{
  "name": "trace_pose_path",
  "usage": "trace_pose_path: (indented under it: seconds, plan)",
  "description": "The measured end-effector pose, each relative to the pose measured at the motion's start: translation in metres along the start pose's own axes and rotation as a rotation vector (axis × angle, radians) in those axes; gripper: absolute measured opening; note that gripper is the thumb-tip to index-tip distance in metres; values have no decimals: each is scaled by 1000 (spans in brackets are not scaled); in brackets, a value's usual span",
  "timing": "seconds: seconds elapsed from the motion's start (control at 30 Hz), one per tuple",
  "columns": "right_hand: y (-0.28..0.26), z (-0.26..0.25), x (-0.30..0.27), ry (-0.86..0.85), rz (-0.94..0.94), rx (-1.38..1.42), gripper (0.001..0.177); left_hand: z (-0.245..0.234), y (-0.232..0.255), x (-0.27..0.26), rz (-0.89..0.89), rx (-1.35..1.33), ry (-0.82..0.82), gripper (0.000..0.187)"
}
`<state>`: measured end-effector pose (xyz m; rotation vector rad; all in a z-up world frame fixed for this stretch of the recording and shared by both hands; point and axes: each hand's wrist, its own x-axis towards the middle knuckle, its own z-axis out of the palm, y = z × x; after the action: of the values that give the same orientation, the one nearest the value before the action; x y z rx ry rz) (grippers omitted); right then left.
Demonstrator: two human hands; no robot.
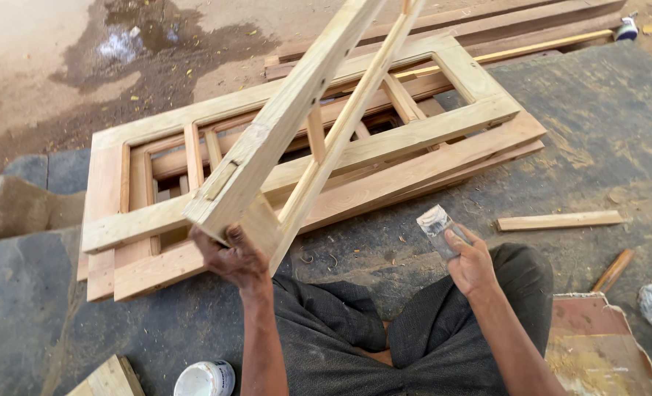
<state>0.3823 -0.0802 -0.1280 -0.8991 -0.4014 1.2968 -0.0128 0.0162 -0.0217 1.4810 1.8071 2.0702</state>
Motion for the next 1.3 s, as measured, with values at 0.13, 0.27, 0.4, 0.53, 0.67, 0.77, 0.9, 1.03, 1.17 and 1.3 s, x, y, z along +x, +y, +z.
trace_pose_path:
  seconds: [0.13, 0.27, 0.4, 0.53, 0.67, 0.77, 0.9, 1.03, 1.17, 1.3]
  plan:
    - [6, -35, -9, 17, 45, 215, 36, -3, 12, -8, 117, 33, 48, 84]
    - [-8, -29, -14, -27, 37, 258, 35, -8, 17, -23, 126, 73, 60, 86]
    - [-22, -24, -21, -58, 16, 250, 36, -32, 12, -34, 103, 162, 107, 88]
    - [-24, -26, -23, -8, 42, 325, 40, -96, -2, -33, 91, 256, 130, 96]
    - [-20, -12, -13, -108, 42, 336, 47, -176, -36, -11, 119, 221, 151, 98]
    - [-18, 21, 11, -255, 58, 269, 52, -229, -79, 35, 122, 274, 156, 98]
    - [-13, 68, 52, -429, 89, 132, 55, -278, -160, 100, -67, 108, 114, 98]
    - [-10, 109, 109, -478, 33, 32, 51, -301, -224, 131, -187, 148, 113, 99]
    - [8, 133, 152, -470, 19, -11, 40, -310, -237, 137, -121, 225, 39, 100]
    - [55, 158, 149, -417, 63, -14, 33, -301, -210, 118, 251, 138, -124, 105]
